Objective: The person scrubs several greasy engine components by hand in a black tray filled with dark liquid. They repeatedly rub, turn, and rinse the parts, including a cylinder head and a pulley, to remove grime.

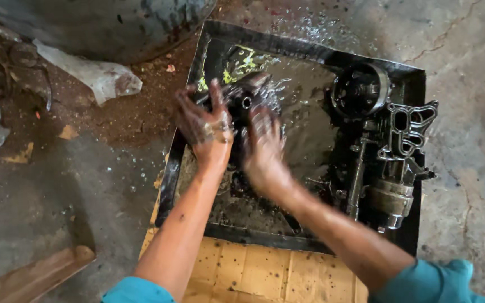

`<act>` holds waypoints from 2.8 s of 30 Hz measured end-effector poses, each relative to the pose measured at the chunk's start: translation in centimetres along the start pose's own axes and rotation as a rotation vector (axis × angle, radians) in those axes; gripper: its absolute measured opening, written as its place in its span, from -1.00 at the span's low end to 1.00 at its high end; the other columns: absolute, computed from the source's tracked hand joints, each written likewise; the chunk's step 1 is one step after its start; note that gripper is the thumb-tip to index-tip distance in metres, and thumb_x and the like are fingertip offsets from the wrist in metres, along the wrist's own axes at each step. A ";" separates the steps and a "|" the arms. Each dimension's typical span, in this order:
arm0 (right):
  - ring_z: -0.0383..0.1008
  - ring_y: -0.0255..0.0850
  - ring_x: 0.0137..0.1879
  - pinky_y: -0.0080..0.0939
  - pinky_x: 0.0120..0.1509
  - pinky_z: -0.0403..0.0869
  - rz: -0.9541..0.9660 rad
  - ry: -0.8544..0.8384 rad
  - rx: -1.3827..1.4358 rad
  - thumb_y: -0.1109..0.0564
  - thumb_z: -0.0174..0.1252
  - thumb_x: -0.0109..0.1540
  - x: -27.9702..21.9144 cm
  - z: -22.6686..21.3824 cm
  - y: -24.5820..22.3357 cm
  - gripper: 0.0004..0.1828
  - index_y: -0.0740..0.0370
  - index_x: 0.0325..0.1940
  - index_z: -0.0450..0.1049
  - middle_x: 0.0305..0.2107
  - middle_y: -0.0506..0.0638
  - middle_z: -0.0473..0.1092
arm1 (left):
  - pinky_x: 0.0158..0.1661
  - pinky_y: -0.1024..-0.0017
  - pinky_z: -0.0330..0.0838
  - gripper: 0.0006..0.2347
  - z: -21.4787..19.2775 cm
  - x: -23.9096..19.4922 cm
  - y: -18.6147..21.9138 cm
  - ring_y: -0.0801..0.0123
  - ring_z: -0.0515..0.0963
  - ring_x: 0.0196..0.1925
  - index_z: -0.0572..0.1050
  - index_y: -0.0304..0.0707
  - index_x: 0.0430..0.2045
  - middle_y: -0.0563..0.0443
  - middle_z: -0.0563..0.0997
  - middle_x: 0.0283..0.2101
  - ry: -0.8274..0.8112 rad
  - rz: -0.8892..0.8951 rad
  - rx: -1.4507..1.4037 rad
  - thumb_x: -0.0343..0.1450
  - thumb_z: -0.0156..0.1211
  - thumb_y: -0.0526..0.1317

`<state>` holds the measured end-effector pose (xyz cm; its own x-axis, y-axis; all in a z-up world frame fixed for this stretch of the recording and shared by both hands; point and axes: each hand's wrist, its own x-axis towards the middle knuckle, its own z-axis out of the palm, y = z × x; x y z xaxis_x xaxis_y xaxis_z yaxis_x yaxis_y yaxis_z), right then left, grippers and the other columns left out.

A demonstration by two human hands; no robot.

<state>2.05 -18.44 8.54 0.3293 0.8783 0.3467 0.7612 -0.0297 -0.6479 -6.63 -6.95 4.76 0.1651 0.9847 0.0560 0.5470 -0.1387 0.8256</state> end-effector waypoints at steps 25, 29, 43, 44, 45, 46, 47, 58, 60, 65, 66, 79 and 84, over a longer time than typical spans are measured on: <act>0.37 0.22 0.29 0.13 0.36 0.38 0.307 0.165 -0.365 0.18 0.19 0.23 0.5 -3.3 13.4 -0.46 0.30 0.31 0.40 0.14 0.34 0.37 | 0.31 -0.39 -0.05 -0.53 -0.8 4.1 2.0 -0.26 0.22 0.36 0.43 -0.13 -0.04 -0.21 0.41 0.22 -0.018 0.132 0.241 0.34 0.36 0.14; 0.36 0.17 0.36 0.06 0.48 0.36 0.329 -0.043 -0.299 0.11 0.09 0.24 1.0 -3.4 16.6 -0.47 0.19 0.32 0.38 0.24 0.21 0.38 | 0.25 -0.44 -0.03 -0.63 -0.1 6.1 1.9 -0.38 0.24 0.30 0.49 -0.08 -0.08 -0.21 0.45 0.16 -0.075 0.235 0.230 0.36 0.37 0.06; 0.51 0.15 0.07 0.24 0.08 0.50 0.803 -0.156 0.202 0.27 -0.03 0.26 3.1 -6.3 6.3 -0.44 0.06 0.37 0.35 0.19 0.17 0.45 | 0.30 -0.16 0.30 -0.82 1.6 7.0 -2.7 -0.13 0.41 0.29 0.49 -0.22 0.04 -0.17 0.48 0.17 0.187 0.840 0.281 0.58 0.28 -0.28; 0.56 -0.01 0.09 0.11 0.06 0.58 0.652 -0.121 0.178 0.27 0.08 0.20 3.7 -5.6 5.7 -0.39 0.04 0.36 0.33 0.23 0.06 0.43 | 0.24 -0.15 0.30 -0.83 1.7 7.0 -2.6 -0.17 0.40 0.24 0.52 -0.17 -0.02 -0.18 0.50 0.12 0.150 0.755 0.301 0.53 0.30 -0.26; 0.45 0.04 0.19 0.14 0.21 0.43 0.488 -0.141 -0.011 0.32 0.09 0.14 4.1 -4.7 5.3 -0.30 0.06 0.39 0.31 0.26 0.09 0.38 | 0.17 -0.14 0.31 -0.83 1.9 7.0 -2.7 -0.22 0.40 0.19 0.54 -0.12 -0.08 -0.19 0.53 0.08 0.113 0.670 0.321 0.48 0.31 -0.24; 0.33 0.09 0.30 0.17 0.36 0.29 0.322 -0.161 -0.197 0.37 0.11 0.09 4.5 -3.6 5.1 -0.21 0.07 0.43 0.29 0.29 0.12 0.33 | 0.18 -0.13 0.32 -0.83 2.0 7.0 -3.0 -0.19 0.41 0.19 0.54 -0.15 -0.06 -0.19 0.53 0.09 0.090 0.654 0.268 0.50 0.30 -0.24; 0.21 0.13 0.41 0.20 0.51 0.14 0.152 -0.181 -0.380 0.42 0.12 0.03 4.4 -2.7 4.8 -0.12 0.08 0.47 0.27 0.32 0.15 0.28 | 0.20 -0.11 0.33 -0.83 2.1 7.0 -3.4 -0.15 0.41 0.20 0.54 -0.17 -0.03 -0.19 0.52 0.09 0.066 0.638 0.215 0.52 0.28 -0.24; -0.03 0.16 0.59 0.51 0.48 -0.05 0.046 -0.091 -0.408 0.11 0.20 0.29 4.4 -0.1 7.6 -0.25 0.17 0.55 0.13 0.43 0.12 0.18 | 0.44 0.02 0.18 -0.79 6.1 9.5 -6.4 0.14 0.47 0.27 0.47 -0.12 0.04 -0.06 0.54 0.12 -0.214 0.514 -0.551 0.51 0.10 -0.29; 0.04 0.19 0.56 0.45 0.51 -0.01 0.153 -0.141 -0.335 0.13 0.17 0.34 7.0 0.2 8.4 -0.32 0.21 0.54 0.16 0.40 0.20 0.20 | 0.39 -0.06 0.18 -0.88 5.6 9.8 -5.9 0.15 0.52 0.19 0.55 -0.15 -0.09 -0.07 0.62 0.01 0.166 0.814 0.032 0.53 0.16 -0.29; 0.20 0.29 0.51 0.20 0.59 0.23 -0.072 -0.049 -0.270 0.40 0.07 0.12 3.9 -1.3 7.0 -0.23 0.29 0.46 0.22 0.38 0.39 0.21 | 0.26 -0.05 0.30 -0.81 5.6 10.5 -5.3 0.01 0.50 0.22 0.52 -0.10 -0.02 -0.09 0.60 0.06 0.063 0.811 0.364 0.51 0.09 -0.19; 0.25 0.31 0.45 0.18 0.51 0.29 -0.047 -0.063 -0.259 0.41 0.08 0.11 2.0 -1.5 6.4 -0.24 0.29 0.43 0.25 0.34 0.41 0.23 | 0.25 -0.10 0.30 -0.77 5.8 10.1 -5.7 0.03 0.50 0.23 0.50 -0.08 0.02 -0.06 0.60 0.05 0.156 0.922 0.371 0.49 0.07 -0.20; 0.28 0.23 0.39 0.26 0.44 0.34 0.356 -0.007 -0.301 0.23 0.15 0.32 2.0 -2.3 17.5 -0.36 0.19 0.51 0.23 0.31 0.36 0.27 | 0.35 -0.11 0.33 -0.55 1.3 4.9 0.1 -0.18 0.27 0.47 0.17 -0.02 0.41 -0.38 0.15 0.50 -0.138 0.470 0.126 0.63 0.08 -0.02; -0.15 0.37 0.51 0.39 0.52 -0.03 0.236 -0.321 -0.550 -0.05 0.30 0.05 2.1 1.3 19.2 -0.06 0.26 0.46 0.17 0.42 0.37 -0.06 | 0.25 -0.21 0.16 -0.04 -0.8 -2.2 0.3 -0.46 0.10 0.43 -0.02 -0.17 0.46 -0.58 -0.02 0.44 -0.194 0.289 0.108 0.24 0.43 0.19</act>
<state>16.63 -16.59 -4.10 0.4044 0.9139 -0.0354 0.8905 -0.4023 -0.2125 -7.48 -9.03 5.33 0.4725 0.8664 0.1617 0.5368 -0.4284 0.7269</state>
